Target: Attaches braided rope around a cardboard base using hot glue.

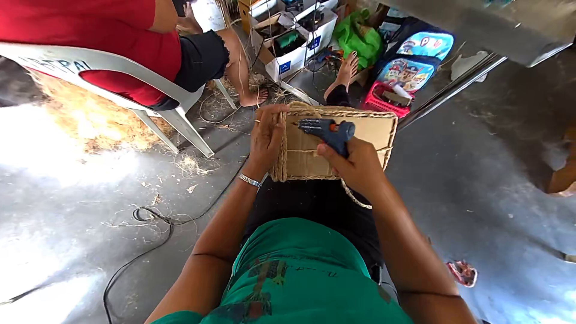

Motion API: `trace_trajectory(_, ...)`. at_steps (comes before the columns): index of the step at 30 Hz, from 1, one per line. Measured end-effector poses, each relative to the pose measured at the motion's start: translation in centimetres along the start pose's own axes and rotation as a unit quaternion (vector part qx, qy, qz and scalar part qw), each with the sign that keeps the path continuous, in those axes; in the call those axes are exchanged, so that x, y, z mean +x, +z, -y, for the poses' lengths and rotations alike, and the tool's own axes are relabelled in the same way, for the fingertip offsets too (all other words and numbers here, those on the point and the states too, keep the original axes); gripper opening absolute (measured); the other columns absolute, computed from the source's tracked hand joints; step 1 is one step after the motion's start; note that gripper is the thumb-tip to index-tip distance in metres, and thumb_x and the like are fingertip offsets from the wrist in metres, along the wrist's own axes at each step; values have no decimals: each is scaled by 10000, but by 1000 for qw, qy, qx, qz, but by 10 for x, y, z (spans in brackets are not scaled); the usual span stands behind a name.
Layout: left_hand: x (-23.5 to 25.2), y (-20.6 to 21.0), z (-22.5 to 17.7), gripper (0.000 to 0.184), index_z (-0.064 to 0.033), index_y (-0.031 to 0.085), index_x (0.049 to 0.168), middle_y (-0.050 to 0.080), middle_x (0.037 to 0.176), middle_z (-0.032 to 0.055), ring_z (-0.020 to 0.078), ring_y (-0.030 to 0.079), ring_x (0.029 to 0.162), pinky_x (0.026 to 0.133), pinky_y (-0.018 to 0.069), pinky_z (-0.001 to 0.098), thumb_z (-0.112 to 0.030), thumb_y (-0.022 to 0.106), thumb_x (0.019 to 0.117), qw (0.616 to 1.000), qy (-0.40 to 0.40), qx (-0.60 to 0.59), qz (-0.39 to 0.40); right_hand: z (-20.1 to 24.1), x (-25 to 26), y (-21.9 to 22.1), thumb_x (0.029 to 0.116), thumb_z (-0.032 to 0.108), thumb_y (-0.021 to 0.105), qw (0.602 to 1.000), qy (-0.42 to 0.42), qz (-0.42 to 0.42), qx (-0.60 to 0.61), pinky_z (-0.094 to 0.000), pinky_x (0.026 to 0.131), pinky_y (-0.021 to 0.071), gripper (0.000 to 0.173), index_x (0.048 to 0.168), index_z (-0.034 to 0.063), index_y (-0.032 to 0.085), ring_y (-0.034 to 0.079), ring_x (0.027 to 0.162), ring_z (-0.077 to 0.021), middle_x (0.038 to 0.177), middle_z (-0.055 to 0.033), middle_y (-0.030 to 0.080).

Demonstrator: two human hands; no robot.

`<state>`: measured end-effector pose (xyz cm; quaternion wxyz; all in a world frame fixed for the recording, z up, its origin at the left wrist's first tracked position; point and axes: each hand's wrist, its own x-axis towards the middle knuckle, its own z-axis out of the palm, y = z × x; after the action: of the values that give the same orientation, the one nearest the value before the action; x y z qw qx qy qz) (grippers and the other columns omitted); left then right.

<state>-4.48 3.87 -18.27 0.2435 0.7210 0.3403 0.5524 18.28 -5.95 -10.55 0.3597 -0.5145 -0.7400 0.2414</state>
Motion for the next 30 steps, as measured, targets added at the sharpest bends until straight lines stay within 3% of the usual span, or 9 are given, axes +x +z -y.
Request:
trace_trajectory(9, -4, -1, -3, 372, -4, 604, 1317, 580, 1352, 171, 259, 513, 1315, 1129, 409, 415, -132, 383, 1047, 1000, 8, 30, -1, -4, 19, 18, 1061, 417, 545, 999, -8, -18, -50, -359, 656, 576, 416, 1104, 19, 655, 658, 680, -160, 820, -87, 663)
trace_trajectory(15, -5, -1, -3, 367, -25, 610, 1317, 585, 1357, 162, 271, 501, 1334, 1136, 400, 432, -127, 391, 1041, 999, -1, 33, -4, 0, 5, 20, 1071, 431, 522, 998, 7, 3, -55, -355, 539, 562, 405, 1124, 44, 628, 625, 578, -159, 758, -73, 628)
trace_trajectory(30, -6, 1, -4, 368, -3, 602, 1316, 571, 1362, 176, 261, 506, 1326, 1122, 415, 409, -120, 393, 1038, 1000, -7, 28, -4, -1, 12, 27, 1065, 433, 537, 998, 18, -28, -51, -380, 625, 577, 435, 1134, 15, 633, 653, 655, -187, 822, -105, 649)
